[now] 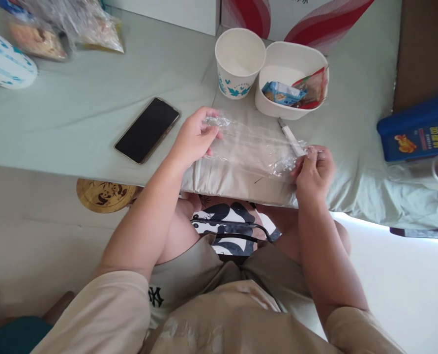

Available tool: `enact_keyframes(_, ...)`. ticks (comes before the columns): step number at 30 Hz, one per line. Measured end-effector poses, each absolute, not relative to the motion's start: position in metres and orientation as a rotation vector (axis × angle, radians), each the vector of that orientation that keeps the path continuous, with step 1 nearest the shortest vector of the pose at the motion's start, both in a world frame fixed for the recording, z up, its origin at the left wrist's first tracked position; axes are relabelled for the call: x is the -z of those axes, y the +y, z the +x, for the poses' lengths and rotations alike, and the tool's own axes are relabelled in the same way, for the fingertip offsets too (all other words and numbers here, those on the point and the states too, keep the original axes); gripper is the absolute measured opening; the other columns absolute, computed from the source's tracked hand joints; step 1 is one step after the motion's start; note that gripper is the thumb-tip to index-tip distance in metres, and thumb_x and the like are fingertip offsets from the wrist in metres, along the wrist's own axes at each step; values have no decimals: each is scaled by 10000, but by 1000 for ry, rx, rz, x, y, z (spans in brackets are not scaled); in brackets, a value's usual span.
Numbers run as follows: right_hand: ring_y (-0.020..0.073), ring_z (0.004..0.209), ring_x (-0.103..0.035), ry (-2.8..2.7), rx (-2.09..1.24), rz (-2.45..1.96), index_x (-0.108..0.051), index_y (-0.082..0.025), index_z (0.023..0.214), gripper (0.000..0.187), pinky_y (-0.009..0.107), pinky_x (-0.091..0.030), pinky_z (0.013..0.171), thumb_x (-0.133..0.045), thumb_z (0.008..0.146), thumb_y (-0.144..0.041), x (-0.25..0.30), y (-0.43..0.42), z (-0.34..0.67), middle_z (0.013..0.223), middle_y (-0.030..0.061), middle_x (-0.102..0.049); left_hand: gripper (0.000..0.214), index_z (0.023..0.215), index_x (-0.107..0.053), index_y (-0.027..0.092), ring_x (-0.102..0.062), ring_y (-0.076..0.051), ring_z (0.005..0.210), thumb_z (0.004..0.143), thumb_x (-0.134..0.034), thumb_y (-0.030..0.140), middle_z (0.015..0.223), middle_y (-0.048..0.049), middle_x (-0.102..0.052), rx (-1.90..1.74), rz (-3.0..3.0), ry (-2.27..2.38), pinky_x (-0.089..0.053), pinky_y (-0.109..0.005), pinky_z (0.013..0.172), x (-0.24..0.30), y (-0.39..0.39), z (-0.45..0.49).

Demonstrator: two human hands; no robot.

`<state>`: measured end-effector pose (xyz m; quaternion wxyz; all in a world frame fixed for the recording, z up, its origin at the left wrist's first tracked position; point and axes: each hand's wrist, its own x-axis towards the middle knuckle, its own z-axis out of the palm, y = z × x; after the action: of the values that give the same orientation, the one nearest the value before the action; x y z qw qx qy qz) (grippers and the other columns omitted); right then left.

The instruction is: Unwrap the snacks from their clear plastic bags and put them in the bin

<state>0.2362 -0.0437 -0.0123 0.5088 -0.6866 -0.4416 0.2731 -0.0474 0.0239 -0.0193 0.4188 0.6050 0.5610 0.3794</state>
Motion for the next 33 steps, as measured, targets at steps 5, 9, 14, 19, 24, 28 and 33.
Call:
enact_keyframes(5,88,416,-498,-1076,-676,-1682,-633,-231,889,375,234,-327,381,-572,949,-596,6,-50,237,643,-52,-564,252,1116,-595,244,-623,-121,579,958,-652,431,769,-12,-654,-949,1489,1460,-537,-288,604,24,26,-51)
enact_keyframes(9,85,417,-484,-1070,-640,-1647,-659,-221,897,328,233,-342,398,-572,951,-532,3,-51,237,626,-55,-565,280,1110,-599,249,-605,-119,577,940,-682,455,783,-18,-667,-966,1510,1443,-524,-284,595,23,28,-50)
enact_keyframes(14,97,430,-470,-1096,-530,-1801,-650,-209,749,274,237,-330,425,-594,931,-406,5,-48,243,552,-55,-533,290,1082,-608,264,-582,-105,564,892,-738,440,799,2,-664,-1016,1564,1475,-509,-270,601,23,29,-49)
enact_keyframes(19,127,527,-523,-1197,-440,-1935,-684,-205,785,219,257,-369,519,-583,922,-343,7,-46,249,579,-39,-569,245,1049,-628,261,-654,-156,731,881,-740,401,810,0,-660,-1023,1660,1576,-547,-306,760,24,33,-53)
enact_keyframes(24,130,576,-509,-1230,-331,-1875,-656,-226,929,137,282,-391,597,-647,877,-353,7,-47,247,664,-49,-577,208,1016,-639,258,-654,-172,786,862,-752,341,804,4,-676,-1027,1694,1620,-545,-322,842,27,39,-56)
enact_keyframes(28,140,606,-501,-1266,-284,-1884,-601,-246,1014,227,326,-438,683,-676,825,-346,7,-46,247,752,-46,-584,193,996,-643,261,-668,-177,809,848,-754,315,819,4,-685,-1034,1714,1632,-542,-314,851,30,40,-57)
enact_keyframes(33,196,771,-542,-1403,-166,-1934,-575,-241,1113,353,440,-485,858,-646,769,-282,18,-39,255,924,18,-573,198,1015,-632,269,-678,-219,948,862,-739,336,885,-20,-702,-999,1768,1635,-529,-352,916,32,41,-60)
